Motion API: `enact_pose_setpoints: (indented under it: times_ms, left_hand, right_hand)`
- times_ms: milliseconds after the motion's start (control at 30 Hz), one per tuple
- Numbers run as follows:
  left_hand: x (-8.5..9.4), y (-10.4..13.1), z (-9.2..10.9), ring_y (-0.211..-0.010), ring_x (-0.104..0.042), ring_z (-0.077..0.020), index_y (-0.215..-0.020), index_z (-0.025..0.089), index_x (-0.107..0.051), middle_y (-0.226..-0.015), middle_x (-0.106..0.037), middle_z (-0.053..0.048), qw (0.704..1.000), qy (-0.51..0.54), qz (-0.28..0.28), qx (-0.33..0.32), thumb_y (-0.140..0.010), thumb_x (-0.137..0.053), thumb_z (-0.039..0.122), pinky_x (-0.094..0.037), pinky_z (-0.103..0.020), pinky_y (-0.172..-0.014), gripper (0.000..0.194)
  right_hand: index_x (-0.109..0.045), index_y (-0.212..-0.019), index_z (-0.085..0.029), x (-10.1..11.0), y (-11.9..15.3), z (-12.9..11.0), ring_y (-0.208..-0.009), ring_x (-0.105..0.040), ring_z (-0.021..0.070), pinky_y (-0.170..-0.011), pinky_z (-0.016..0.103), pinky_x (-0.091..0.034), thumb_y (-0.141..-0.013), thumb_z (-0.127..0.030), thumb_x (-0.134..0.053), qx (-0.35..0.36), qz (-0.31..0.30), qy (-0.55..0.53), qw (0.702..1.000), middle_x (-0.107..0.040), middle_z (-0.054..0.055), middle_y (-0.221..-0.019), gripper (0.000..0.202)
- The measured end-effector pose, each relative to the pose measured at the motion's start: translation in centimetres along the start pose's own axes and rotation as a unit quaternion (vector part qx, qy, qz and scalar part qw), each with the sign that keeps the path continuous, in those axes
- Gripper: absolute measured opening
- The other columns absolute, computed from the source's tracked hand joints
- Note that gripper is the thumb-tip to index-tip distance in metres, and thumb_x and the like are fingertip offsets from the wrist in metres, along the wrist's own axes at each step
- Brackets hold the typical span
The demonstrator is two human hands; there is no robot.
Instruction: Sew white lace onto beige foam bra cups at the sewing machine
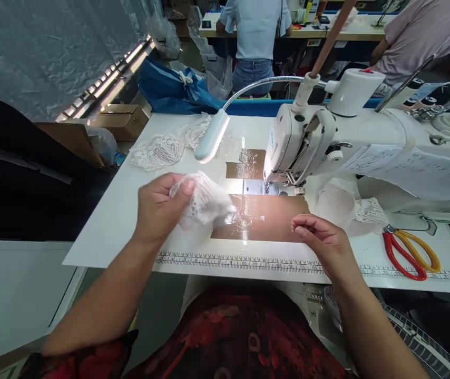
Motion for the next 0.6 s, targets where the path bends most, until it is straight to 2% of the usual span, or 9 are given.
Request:
enact_pose_setpoints:
  times_ms: [33, 67, 133, 233, 300, 333, 433, 533, 600]
  left_hand:
    - [-0.1, -0.7, 0.6, -0.058, -0.051, -0.0122, -0.071, 0.016, -0.063, -0.061, -0.056, 0.001, 0.993, -0.089, 0.020, -0.076, -0.083, -0.064, 0.033, -0.042, -0.025, -0.059, 0.021]
    - [-1.1, -1.2, 1.1, -0.060, -0.050, -0.0133, -0.068, 0.016, -0.062, -0.060, -0.055, 0.000, 0.974, -0.174, 0.017, -0.142, -0.084, -0.062, 0.030, -0.041, -0.027, -0.061, 0.021]
    - [-5.2, -1.4, 1.1, -0.063, -0.050, -0.0166, -0.063, 0.016, -0.060, -0.060, -0.054, -0.003, 0.924, -0.297, -0.052, -0.235, -0.086, -0.055, 0.024, -0.038, -0.030, -0.061, 0.024]
    - [-12.7, -0.2, -0.6, -0.069, -0.053, -0.0213, -0.070, 0.013, -0.063, -0.067, -0.059, -0.010, 0.835, -0.421, -0.244, -0.257, -0.084, -0.047, 0.009, -0.039, -0.033, -0.062, 0.021]
    - [-15.9, 1.1, -1.2, -0.067, -0.053, -0.0212, -0.072, 0.012, -0.064, -0.068, -0.061, -0.011, 0.816, -0.427, -0.288, -0.263, -0.080, -0.047, 0.004, -0.040, -0.034, -0.064, 0.021]
    - [-16.8, 1.7, -1.3, -0.067, -0.054, -0.0219, -0.073, 0.012, -0.064, -0.068, -0.061, -0.011, 0.812, -0.426, -0.299, -0.266, -0.080, -0.048, 0.004, -0.040, -0.035, -0.063, 0.020]
    - [-17.1, 3.2, -0.8, -0.069, -0.055, -0.0257, -0.077, 0.008, -0.066, -0.071, -0.061, -0.015, 0.801, -0.426, -0.321, -0.270, -0.086, -0.048, 0.012, -0.040, -0.037, -0.061, 0.021]
    - [-15.3, 3.2, 0.2, -0.072, -0.057, -0.0268, -0.079, 0.005, -0.067, -0.071, -0.061, -0.016, 0.806, -0.401, -0.347, -0.261, -0.090, -0.048, 0.020, -0.045, -0.040, -0.066, 0.027]
    - [-14.0, 2.6, 0.7, -0.074, -0.059, -0.0240, -0.080, 0.008, -0.069, -0.072, -0.062, -0.013, 0.828, -0.327, -0.388, -0.239, -0.092, -0.049, 0.023, -0.048, -0.039, -0.072, 0.028]
  right_hand:
    - [-0.073, -0.097, -0.023, 0.4, 0.0, -0.1, -0.090, -0.065, 0.0174, -0.079, 0.031, -0.054, -0.082, -0.035, -0.071, 0.010, 0.006, 0.021, 1.000, -0.069, 0.004, -0.098, 0.019]
    - [-0.073, -0.097, -0.023, 0.5, -0.1, -0.4, -0.091, -0.065, 0.0176, -0.079, 0.031, -0.054, -0.083, -0.035, -0.069, 0.028, 0.007, 0.045, 0.999, -0.069, 0.004, -0.099, 0.018]
    - [-0.072, -0.097, -0.024, 0.3, -0.8, -1.0, -0.092, -0.064, 0.0180, -0.078, 0.031, -0.053, -0.086, -0.032, -0.064, 0.073, 0.000, 0.103, 0.992, -0.069, 0.004, -0.100, 0.016]
    - [-0.072, -0.098, -0.023, -0.9, -2.8, -1.7, -0.093, -0.064, 0.0198, -0.077, 0.033, -0.051, -0.088, -0.028, -0.058, 0.114, -0.028, 0.194, 0.974, -0.071, 0.004, -0.100, 0.018]
    - [-0.072, -0.099, -0.023, -1.8, -4.3, -1.7, -0.095, -0.064, 0.0215, -0.078, 0.034, -0.050, -0.088, -0.025, -0.054, 0.120, -0.053, 0.262, 0.956, -0.072, 0.004, -0.101, 0.021]
    - [-0.073, -0.100, -0.023, -2.3, -4.9, -1.6, -0.096, -0.064, 0.0220, -0.081, 0.034, -0.049, -0.088, -0.023, -0.052, 0.123, -0.066, 0.296, 0.945, -0.072, 0.005, -0.101, 0.024]
    - [-0.072, -0.107, -0.021, -3.6, -6.0, -1.0, -0.098, -0.062, 0.0217, -0.083, 0.033, -0.047, -0.090, -0.016, -0.046, 0.129, -0.109, 0.384, 0.908, -0.071, 0.006, -0.106, 0.031]
    - [-0.071, -0.109, -0.020, -4.9, -6.0, -0.2, -0.090, -0.060, 0.0210, -0.074, 0.031, -0.045, -0.091, -0.012, -0.044, 0.133, -0.135, 0.473, 0.860, -0.068, 0.008, -0.104, 0.034]
    - [-0.071, -0.109, -0.018, -5.4, -5.7, 0.1, -0.087, -0.057, 0.0215, -0.069, 0.031, -0.042, -0.092, -0.013, -0.044, 0.149, -0.138, 0.526, 0.826, -0.066, 0.010, -0.101, 0.032]
Point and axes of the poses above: each hand's wrist, its own y-axis away from the middle knuckle, its own x-axis out of the back of the hand, z = x × y, the point moved 4 cm from there along -y, towards the middle knuckle
